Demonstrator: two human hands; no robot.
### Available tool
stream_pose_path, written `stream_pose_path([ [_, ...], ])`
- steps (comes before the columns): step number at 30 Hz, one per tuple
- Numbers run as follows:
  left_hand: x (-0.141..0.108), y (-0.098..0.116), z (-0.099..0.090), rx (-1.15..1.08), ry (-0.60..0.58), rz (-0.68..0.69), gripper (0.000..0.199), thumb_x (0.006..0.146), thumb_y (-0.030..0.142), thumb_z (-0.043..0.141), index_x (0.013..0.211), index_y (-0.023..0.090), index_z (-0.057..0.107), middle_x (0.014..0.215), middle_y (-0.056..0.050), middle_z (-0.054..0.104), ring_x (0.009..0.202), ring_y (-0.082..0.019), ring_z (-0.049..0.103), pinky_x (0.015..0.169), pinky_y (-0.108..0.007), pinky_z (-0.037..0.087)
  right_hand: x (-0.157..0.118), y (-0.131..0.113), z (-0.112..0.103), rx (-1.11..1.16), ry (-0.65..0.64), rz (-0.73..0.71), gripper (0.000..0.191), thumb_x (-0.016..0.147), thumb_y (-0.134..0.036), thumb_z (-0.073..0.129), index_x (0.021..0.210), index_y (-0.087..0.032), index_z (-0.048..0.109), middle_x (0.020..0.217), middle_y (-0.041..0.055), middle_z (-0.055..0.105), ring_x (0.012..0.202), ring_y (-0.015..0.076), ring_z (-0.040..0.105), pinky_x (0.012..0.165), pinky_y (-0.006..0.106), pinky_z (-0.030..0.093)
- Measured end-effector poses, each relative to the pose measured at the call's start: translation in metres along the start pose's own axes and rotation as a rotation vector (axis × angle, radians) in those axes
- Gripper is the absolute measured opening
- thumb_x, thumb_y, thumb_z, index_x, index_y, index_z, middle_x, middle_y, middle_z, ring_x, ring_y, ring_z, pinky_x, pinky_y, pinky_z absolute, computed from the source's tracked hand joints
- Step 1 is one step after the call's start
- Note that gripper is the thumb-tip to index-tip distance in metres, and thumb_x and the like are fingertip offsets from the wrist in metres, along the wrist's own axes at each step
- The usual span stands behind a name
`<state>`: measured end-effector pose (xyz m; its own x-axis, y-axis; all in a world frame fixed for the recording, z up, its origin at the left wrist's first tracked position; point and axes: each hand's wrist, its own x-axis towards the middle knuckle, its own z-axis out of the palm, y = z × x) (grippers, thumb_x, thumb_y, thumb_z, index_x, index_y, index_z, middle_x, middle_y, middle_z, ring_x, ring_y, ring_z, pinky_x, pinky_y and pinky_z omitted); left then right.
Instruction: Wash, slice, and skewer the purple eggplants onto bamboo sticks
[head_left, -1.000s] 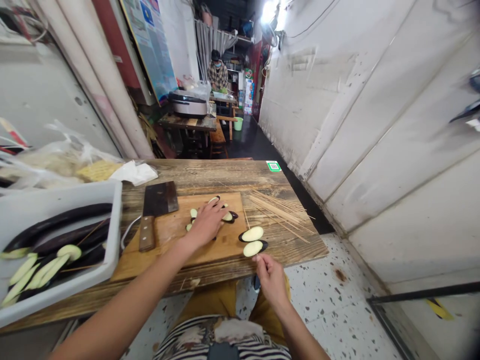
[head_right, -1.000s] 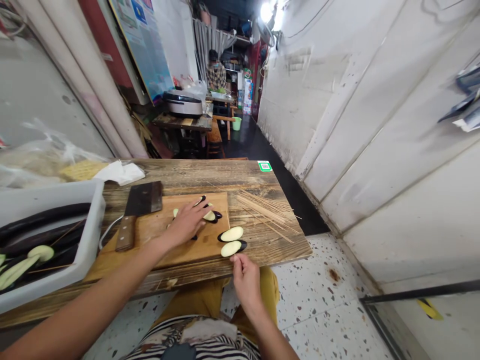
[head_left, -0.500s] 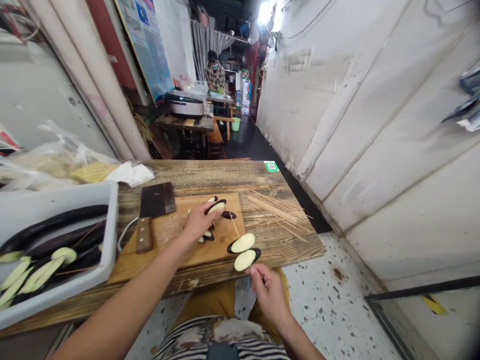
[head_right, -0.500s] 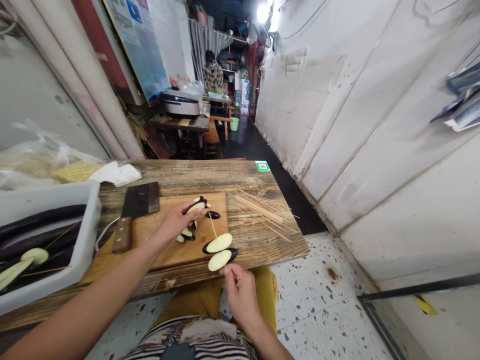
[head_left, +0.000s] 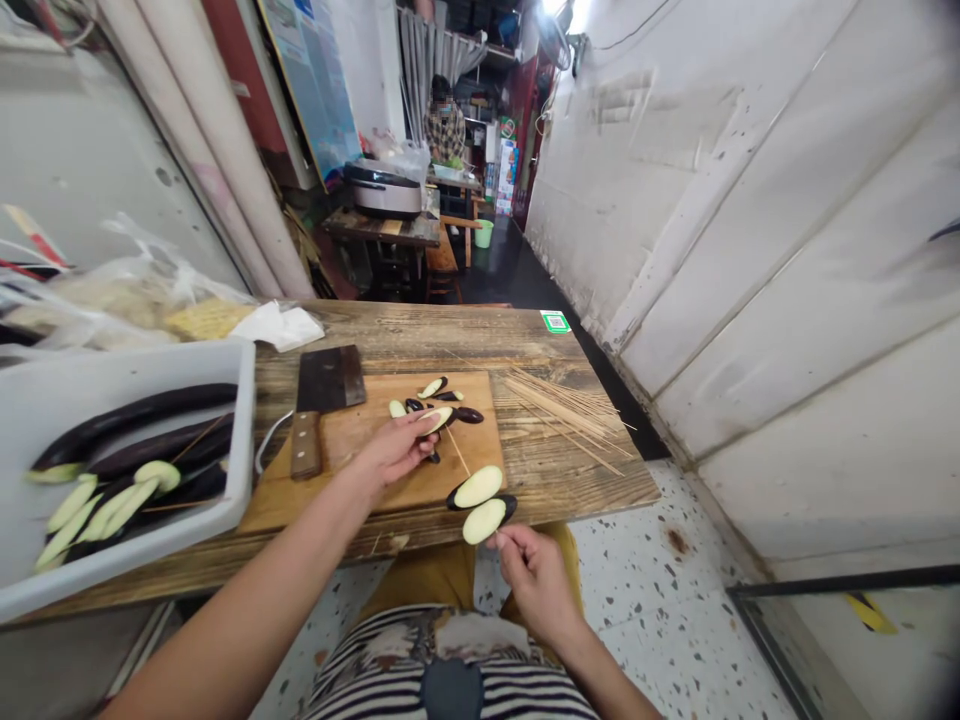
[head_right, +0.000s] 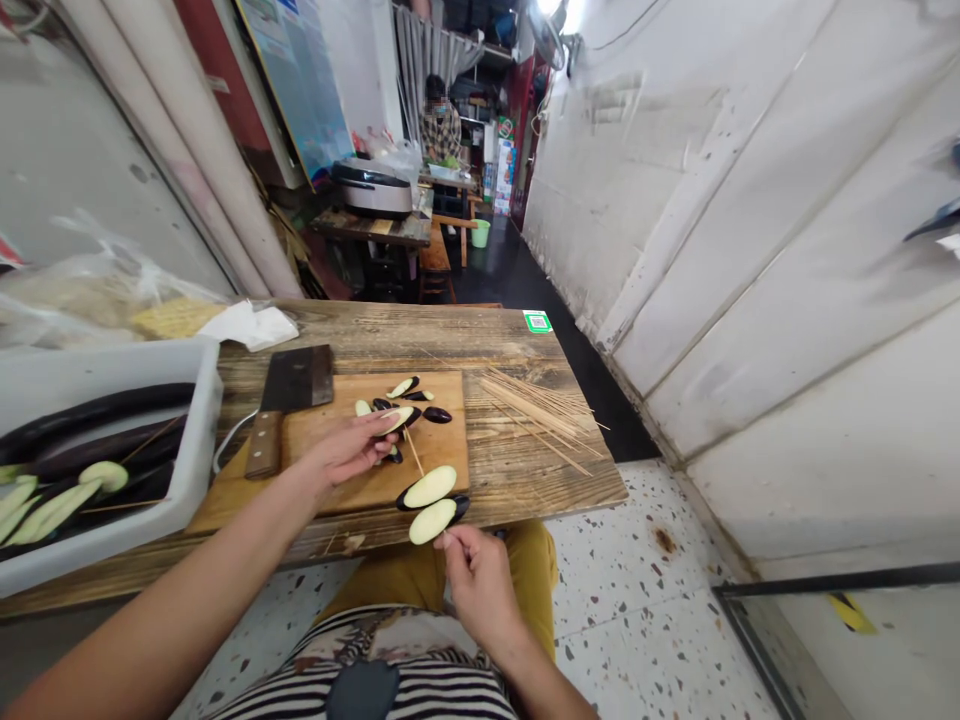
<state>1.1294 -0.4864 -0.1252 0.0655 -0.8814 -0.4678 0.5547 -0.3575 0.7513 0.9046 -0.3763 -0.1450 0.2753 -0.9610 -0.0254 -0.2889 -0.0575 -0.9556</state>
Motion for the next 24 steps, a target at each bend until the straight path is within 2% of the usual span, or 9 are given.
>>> stream_pose_path([
  [9,-0.002,0.001,0.004,-0.030,0.036,0.021,0.009,0.080,0.001,0.053,0.079,0.009,0.055,0.060,-0.002,0.057,0.044,-0.004,0.050,0.038,-0.011,0.039,-0.002,-0.002,-0.001,-0.006,0.001,-0.020,0.031,0.089,-0.033,0.044,0.082,-0.013,0.066,0.056,-0.0017,0.045,0.052,0.0114,0.037,0.045,0.021,0.027],
  [13,-0.002,0.002,0.007,-0.033,0.073,0.045,0.012,0.082,0.001,0.049,0.075,0.010,0.053,0.059,-0.001,0.056,0.043,-0.003,0.050,0.038,-0.009,0.039,-0.003,-0.002,-0.001,-0.015,0.000,-0.023,0.031,0.089,-0.033,0.044,0.081,-0.013,0.066,0.056,-0.0016,0.046,0.051,0.0114,0.038,0.045,0.021,0.028],
  [24,-0.008,0.001,0.010,0.008,0.078,0.057,0.009,0.078,0.001,0.055,0.076,0.010,0.054,0.060,-0.002,0.058,0.044,-0.005,0.052,0.039,-0.012,0.042,-0.004,-0.002,-0.001,-0.012,0.018,-0.030,0.031,0.089,-0.032,0.043,0.081,-0.013,0.066,0.056,-0.0016,0.046,0.051,0.0115,0.039,0.046,0.021,0.029],
])
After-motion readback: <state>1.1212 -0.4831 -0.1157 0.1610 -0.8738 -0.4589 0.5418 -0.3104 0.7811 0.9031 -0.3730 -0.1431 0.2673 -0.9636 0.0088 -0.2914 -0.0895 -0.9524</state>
